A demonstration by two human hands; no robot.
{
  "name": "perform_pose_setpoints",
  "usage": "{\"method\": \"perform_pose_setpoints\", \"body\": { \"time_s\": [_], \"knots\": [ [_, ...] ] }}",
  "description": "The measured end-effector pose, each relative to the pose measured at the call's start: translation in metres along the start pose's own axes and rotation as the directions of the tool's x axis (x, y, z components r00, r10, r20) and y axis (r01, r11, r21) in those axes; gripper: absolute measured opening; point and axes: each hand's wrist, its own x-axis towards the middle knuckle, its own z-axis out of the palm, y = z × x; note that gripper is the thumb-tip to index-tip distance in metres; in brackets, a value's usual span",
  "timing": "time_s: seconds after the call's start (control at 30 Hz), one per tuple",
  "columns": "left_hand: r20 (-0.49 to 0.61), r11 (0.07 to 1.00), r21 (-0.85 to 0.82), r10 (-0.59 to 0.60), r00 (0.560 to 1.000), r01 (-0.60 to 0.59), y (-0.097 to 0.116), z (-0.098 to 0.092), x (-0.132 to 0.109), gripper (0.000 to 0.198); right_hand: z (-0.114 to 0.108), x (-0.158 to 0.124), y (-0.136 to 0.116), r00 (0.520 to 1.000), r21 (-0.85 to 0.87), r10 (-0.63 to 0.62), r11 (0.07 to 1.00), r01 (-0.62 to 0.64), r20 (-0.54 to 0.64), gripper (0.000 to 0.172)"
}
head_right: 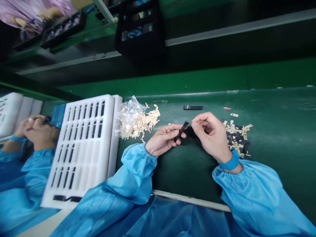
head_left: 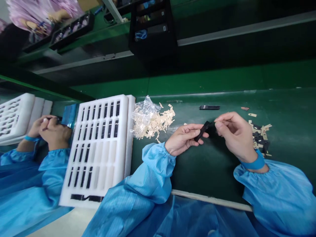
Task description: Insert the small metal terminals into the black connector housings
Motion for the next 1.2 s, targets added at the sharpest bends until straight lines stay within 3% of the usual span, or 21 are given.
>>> {"method": "perform_pose_setpoints", "body": {
  "time_s": [0.27, 0.63, 1.2],
  "knots": [
    [-0.03, 0.999, 0.029, -0.038, 0.999, 0.039, 0.0, 0.0015, 0.0001, 0.035, -0.0025, -0.0034, 0.0035, 0.997, -0.128, -0.063, 0.989, 0.067, 0.036, 0.007],
    [-0.017, 0.999, 0.047, -0.019, 1.0, 0.02, 0.0012, 0.0013, -0.0019, 0.04, -0.0014, -0.0024, -0.0002, 0.982, -0.271, -0.184, 0.944, 0.187, 0.036, 0.011],
    [0.0, 0.994, 0.107, 0.009, 1.0, -0.009, -0.0015, -0.0003, -0.0004, 0.048, 0.0, -0.0047, 0.0051, 0.994, -0.214, -0.112, 0.97, 0.113, 0.015, 0.009]
  ]
}}
